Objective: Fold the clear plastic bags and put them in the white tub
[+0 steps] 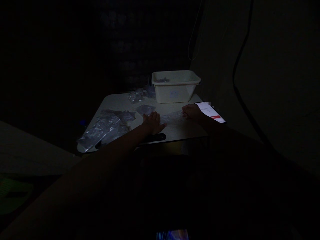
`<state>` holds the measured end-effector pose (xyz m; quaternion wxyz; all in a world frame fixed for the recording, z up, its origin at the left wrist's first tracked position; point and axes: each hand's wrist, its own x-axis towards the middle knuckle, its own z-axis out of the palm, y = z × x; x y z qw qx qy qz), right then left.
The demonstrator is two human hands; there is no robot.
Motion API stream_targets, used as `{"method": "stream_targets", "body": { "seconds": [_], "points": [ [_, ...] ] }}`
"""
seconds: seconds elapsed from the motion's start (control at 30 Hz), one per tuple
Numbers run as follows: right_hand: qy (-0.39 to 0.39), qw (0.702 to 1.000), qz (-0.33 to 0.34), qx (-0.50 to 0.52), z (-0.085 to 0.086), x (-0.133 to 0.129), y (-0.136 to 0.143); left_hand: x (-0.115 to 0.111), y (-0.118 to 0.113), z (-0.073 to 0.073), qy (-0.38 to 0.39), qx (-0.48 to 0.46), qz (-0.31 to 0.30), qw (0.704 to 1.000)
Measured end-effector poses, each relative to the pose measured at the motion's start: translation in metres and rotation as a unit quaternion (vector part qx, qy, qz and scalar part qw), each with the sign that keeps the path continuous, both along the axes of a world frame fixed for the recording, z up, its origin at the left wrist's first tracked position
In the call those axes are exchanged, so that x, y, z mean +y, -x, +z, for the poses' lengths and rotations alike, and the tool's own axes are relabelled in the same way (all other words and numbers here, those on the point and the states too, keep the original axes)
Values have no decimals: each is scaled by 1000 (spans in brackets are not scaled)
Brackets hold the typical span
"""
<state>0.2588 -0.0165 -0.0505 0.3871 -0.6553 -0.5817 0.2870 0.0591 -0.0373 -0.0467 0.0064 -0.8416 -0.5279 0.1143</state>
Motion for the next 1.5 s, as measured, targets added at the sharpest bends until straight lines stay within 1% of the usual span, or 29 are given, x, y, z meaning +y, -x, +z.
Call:
{"method": "stream_targets", "body": {
  "seconds": [0.03, 0.1, 0.17, 0.23, 0.3, 0.37, 0.4, 0.47, 0.57, 0.73, 0.8, 0.97, 1.07, 1.3, 1.5],
  "points": [
    [-25, 998, -23, -52, 2, -1, 1, 0, 0, 0, 1, 0, 1, 1000],
    [-94, 980, -30, -175, 5, -3, 7, -1, -1, 1, 2, -2, 3, 1000],
    [-155, 946, 21, -284, 8, -8, 17, -2, -1, 1, -1, -4, 6, 1000],
    [-180, 912, 102, -353, 8, -13, 32, -3, -2, 1, -4, -5, 10, 1000],
    [-204, 883, 185, -380, 5, -18, 48, -4, -2, 1, -4, -5, 10, 1000],
    [-215, 864, 232, -391, -2, -22, 62, -5, -2, 2, -1, -1, 8, 1000],
    [-213, 859, 245, -396, -5, -23, 67, -5, -2, 2, 0, 1, 7, 1000],
    [-195, 855, 252, -409, -12, -26, 74, -5, -2, 2, -1, 4, 5, 1000],
    [-164, 847, 250, -439, -20, -28, 74, -4, -2, 2, 2, 7, 5, 1000],
    [-175, 816, 255, -488, -25, -27, 69, -3, -3, 3, 6, 9, 12, 1000],
    [-177, 813, 250, -495, -26, -26, 68, -4, -3, 3, 6, 7, 13, 1000],
    [-174, 827, 225, -486, -29, -25, 65, -4, -3, 2, 2, 1, 17, 1000],
    [-183, 825, 213, -490, -30, -24, 61, -4, -4, 2, 2, 1, 21, 1000],
    [-173, 826, 178, -506, -32, -22, 48, -4, -5, 3, 5, -1, 31, 1000],
    [-158, 819, 193, -517, -36, -15, 32, -5, -4, 3, 1, -1, 26, 1000]
  ]
}}
